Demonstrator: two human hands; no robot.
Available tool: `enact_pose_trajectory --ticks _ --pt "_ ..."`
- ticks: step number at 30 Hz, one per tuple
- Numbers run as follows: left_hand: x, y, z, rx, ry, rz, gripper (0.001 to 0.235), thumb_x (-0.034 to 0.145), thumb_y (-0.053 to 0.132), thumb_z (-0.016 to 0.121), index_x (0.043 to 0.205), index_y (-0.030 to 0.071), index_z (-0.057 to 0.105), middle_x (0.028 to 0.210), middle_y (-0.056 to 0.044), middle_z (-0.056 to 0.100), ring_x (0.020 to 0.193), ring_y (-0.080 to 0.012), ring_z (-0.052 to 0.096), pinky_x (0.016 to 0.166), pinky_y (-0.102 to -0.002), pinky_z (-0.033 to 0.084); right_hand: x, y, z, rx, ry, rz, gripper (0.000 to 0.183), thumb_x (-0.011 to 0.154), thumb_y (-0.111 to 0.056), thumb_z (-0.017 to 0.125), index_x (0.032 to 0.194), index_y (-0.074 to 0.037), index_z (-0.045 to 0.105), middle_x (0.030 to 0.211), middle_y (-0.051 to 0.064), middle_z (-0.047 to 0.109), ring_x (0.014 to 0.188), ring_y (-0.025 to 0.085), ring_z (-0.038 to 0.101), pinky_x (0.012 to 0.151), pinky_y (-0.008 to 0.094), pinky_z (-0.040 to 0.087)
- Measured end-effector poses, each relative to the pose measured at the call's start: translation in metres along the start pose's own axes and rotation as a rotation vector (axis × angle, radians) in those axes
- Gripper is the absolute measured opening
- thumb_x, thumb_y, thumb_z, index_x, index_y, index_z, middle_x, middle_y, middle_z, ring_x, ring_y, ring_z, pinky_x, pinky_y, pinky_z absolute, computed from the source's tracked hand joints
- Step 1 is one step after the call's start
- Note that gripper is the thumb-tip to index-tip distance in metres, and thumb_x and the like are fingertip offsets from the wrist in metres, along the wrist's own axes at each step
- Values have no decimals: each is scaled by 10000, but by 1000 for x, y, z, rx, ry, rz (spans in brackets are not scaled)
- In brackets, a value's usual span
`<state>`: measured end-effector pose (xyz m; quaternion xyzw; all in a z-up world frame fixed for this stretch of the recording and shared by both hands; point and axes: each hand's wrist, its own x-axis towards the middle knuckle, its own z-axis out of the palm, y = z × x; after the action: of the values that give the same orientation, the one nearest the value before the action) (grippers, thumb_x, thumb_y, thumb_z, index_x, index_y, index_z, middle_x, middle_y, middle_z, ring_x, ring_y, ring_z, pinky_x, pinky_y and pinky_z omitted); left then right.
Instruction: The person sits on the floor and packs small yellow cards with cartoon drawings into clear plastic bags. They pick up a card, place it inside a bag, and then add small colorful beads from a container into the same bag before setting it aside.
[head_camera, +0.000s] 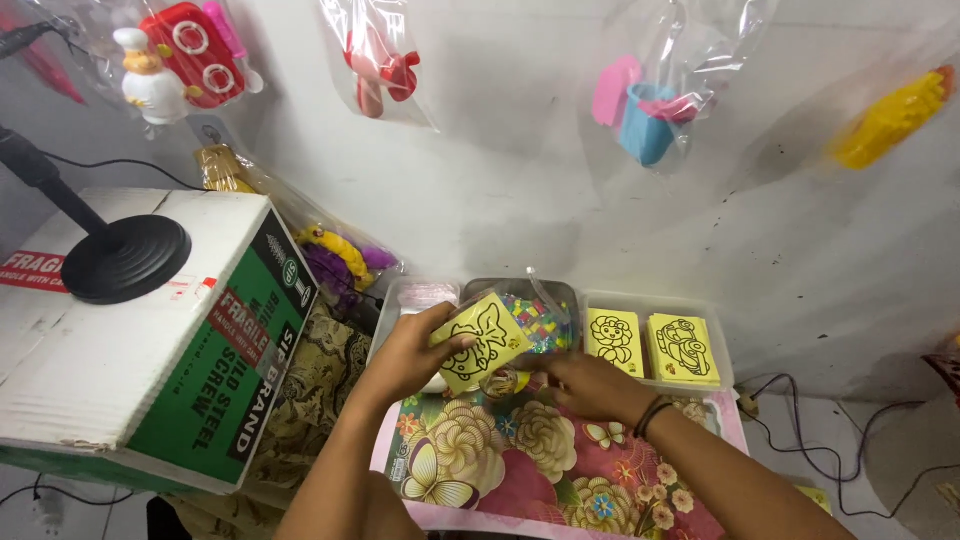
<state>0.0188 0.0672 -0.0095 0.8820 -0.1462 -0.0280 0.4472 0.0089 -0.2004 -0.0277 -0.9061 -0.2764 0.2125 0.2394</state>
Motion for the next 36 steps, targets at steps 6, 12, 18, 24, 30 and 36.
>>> enact_pose_trajectory --ticks 6,12,18,24,30,36 --pt "1 9 0 -23 0 10 261 865 250 783 1067 104 707 810 -186 769 774 -404 715 731 -460 518 45 40 46 -278 83 -249 395 971 -166 554 1360 -108 593 1153 174 704 941 358 715 767 461 550" --pt "3 10 -2 -35 -37 15 243 863 205 783 1052 78 699 862 -201 776 815 -429 720 773 -474 528 67 56 78 -565 163 -299 484 961 -210 517 1439 -150 557 732 149 660 550 257 582 507 375 474" --pt "5 9 -6 -22 -56 22 253 871 215 774 1059 66 697 873 -207 779 841 -450 721 790 -497 526 86 15 74 -380 -109 21 375 997 -283 438 1107 -58 716 616 58 624 427 166 451 415 312 259" --pt "5 3 -8 -42 -60 29 230 882 223 769 1027 61 695 876 -198 779 826 -424 723 788 -463 530 80 29 74 -677 -86 -198 274 999 -168 444 962 -74 698 636 133 632 421 188 458 379 338 234" --pt "-3 8 -13 -46 -62 51 240 887 219 765 1049 57 693 906 -198 786 857 -436 731 806 -477 537 78 49 84 -641 40 -276 251 984 -229 497 872 -99 680 706 225 667 610 430 637 497 480 441" --pt "-7 4 -11 -47 -75 49 242 888 231 765 1044 59 699 885 -202 778 842 -434 728 784 -474 532 70 47 80 -560 84 -237 228 964 -297 509 899 -155 675 714 155 681 656 392 669 541 469 475"
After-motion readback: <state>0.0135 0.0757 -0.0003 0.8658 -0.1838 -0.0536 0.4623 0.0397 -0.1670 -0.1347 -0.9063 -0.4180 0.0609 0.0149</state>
